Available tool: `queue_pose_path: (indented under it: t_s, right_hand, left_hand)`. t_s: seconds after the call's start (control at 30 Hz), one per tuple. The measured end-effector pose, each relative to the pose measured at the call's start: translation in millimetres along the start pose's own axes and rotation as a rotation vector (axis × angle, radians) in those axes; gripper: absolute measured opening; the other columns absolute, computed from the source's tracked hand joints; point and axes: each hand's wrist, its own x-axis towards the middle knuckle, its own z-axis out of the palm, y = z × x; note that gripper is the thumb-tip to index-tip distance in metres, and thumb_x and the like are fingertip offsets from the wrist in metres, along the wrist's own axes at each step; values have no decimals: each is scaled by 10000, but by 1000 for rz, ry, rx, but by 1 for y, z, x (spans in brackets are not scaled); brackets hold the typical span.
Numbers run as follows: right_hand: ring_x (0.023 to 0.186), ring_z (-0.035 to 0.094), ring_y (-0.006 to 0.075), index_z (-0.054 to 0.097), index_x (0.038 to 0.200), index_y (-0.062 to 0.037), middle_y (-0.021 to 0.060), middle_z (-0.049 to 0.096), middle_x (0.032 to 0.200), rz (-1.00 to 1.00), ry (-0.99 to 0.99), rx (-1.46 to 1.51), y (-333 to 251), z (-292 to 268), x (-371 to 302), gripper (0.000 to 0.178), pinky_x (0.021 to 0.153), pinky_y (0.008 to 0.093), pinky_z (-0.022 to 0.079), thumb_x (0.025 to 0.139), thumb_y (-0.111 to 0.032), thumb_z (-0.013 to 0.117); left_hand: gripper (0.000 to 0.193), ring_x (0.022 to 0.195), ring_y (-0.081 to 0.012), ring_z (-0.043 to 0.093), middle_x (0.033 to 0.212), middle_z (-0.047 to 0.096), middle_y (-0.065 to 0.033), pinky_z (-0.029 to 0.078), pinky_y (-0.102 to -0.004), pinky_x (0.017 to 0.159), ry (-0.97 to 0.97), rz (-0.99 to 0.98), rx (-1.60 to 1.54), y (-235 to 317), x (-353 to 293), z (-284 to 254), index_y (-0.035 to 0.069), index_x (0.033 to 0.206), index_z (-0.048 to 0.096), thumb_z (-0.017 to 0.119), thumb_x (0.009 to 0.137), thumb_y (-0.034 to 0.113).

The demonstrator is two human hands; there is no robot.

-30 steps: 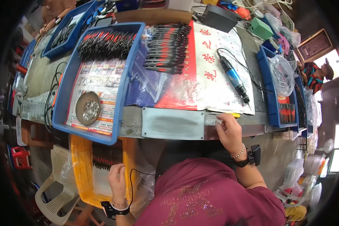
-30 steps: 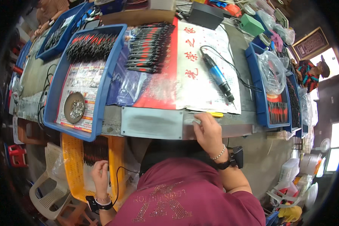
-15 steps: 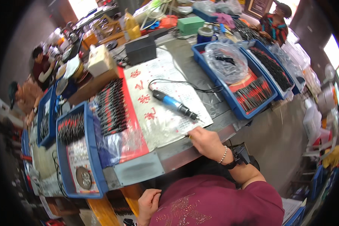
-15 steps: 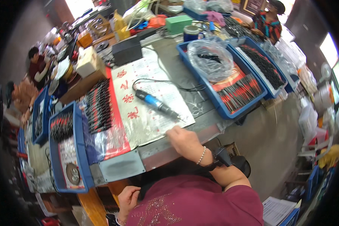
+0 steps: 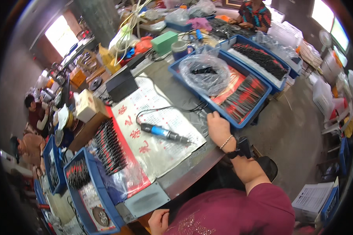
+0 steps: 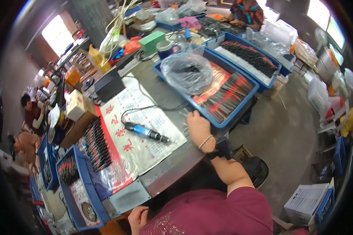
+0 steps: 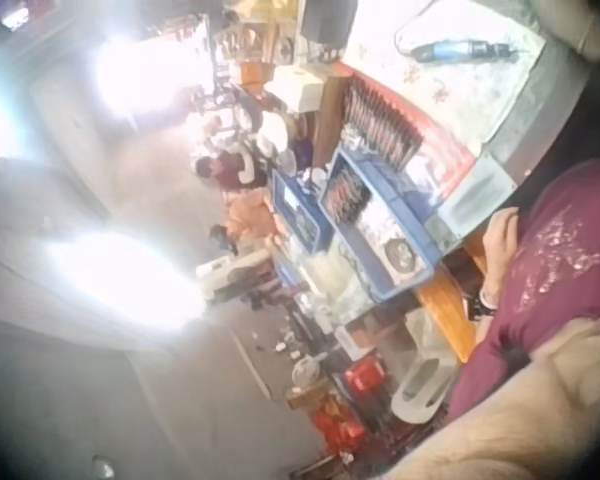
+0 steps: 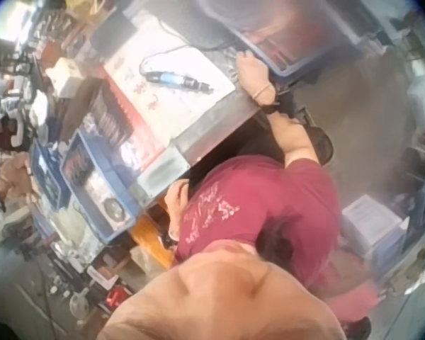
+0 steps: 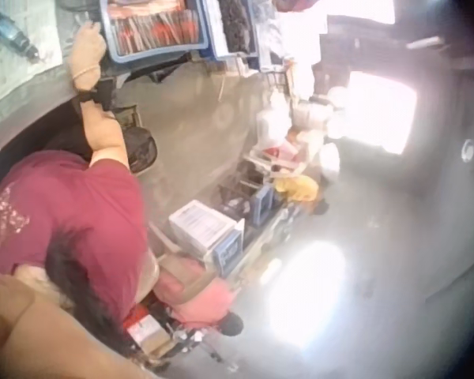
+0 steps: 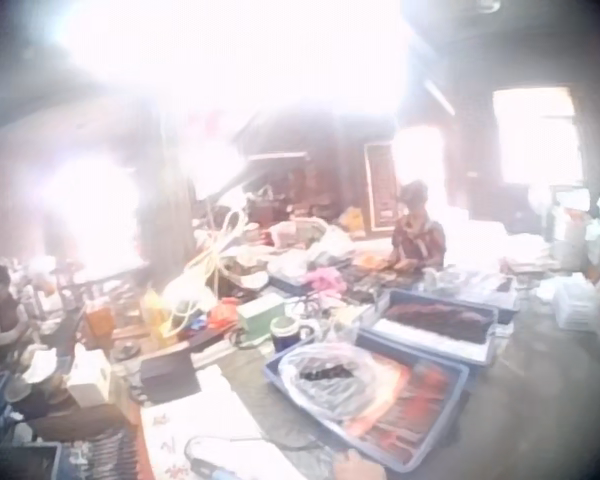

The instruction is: The person uses a rotary tool to grind the ends of small metal rods one at a time, then places each finished rod on the table. The person repeats this process for several rods, occasionally using a screwdriver to adjust or inspect the parts.

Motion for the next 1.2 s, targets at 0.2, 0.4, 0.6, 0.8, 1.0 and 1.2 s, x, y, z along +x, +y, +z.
queue_pose_path:
  t_s: [0.2, 0.4, 0.6, 0.8, 1.0, 1.2]
  right_hand:
    - [931, 613, 263, 650, 974, -67, 108, 601, 949, -299, -91, 388, -61, -8, -8, 221, 747, 373, 531, 810, -215, 661]
    - [941, 610, 262, 577, 1109, -59, 98, 593, 997, -317, -87, 380, -115, 11, -2, 452, 732, 390, 477, 769, -298, 756]
    - [967, 595, 295, 525, 1219, -29, 147, 580, 1038, -235, -237, 337, -125, 32, 9, 510, 788, 410, 499, 793, -219, 731]
    - [986, 604, 328, 513, 1204, -18, 164, 585, 1038, -255, -276, 417, -120, 43, 9, 353, 808, 430, 529, 869, -116, 568]
    - [1031, 580, 306, 351, 1402, -3, 202, 569, 1127, -238, -253, 1077, -101, -13, -5, 770, 900, 352, 473, 769, -189, 746]
    - [890, 561, 144, 362, 1413, -24, 45, 567, 988, -118, -599, 1775, -94, -86, -24, 750, 800, 291, 469, 799, -188, 762]
  left_hand:
    - [141, 899, -299, 668, 968, 693, -160, 516, -361, 818, -1, 22, 39, 1, 5, 3, 24, 1035, 685, 615, 927, 82]
    - [149, 902, -325, 664, 965, 688, -181, 510, -376, 811, -33, 71, 40, 6, 10, 6, 29, 1040, 684, 616, 919, 81]
    - [148, 899, -333, 662, 968, 687, -181, 512, -382, 816, -43, 89, 38, 10, 10, 8, 29, 1034, 685, 618, 913, 81]
    - [144, 899, -323, 662, 968, 682, -168, 516, -376, 813, -79, 117, 8, 3, 6, 16, 39, 1034, 682, 624, 909, 81]
    - [138, 890, -325, 663, 971, 680, -158, 524, -371, 795, -70, 163, 3, -2, 8, 19, 44, 1023, 677, 646, 890, 60]
    - [120, 866, -341, 668, 936, 681, -171, 526, -376, 790, -74, 183, 14, 4, 15, 24, 32, 1001, 681, 642, 891, 60]
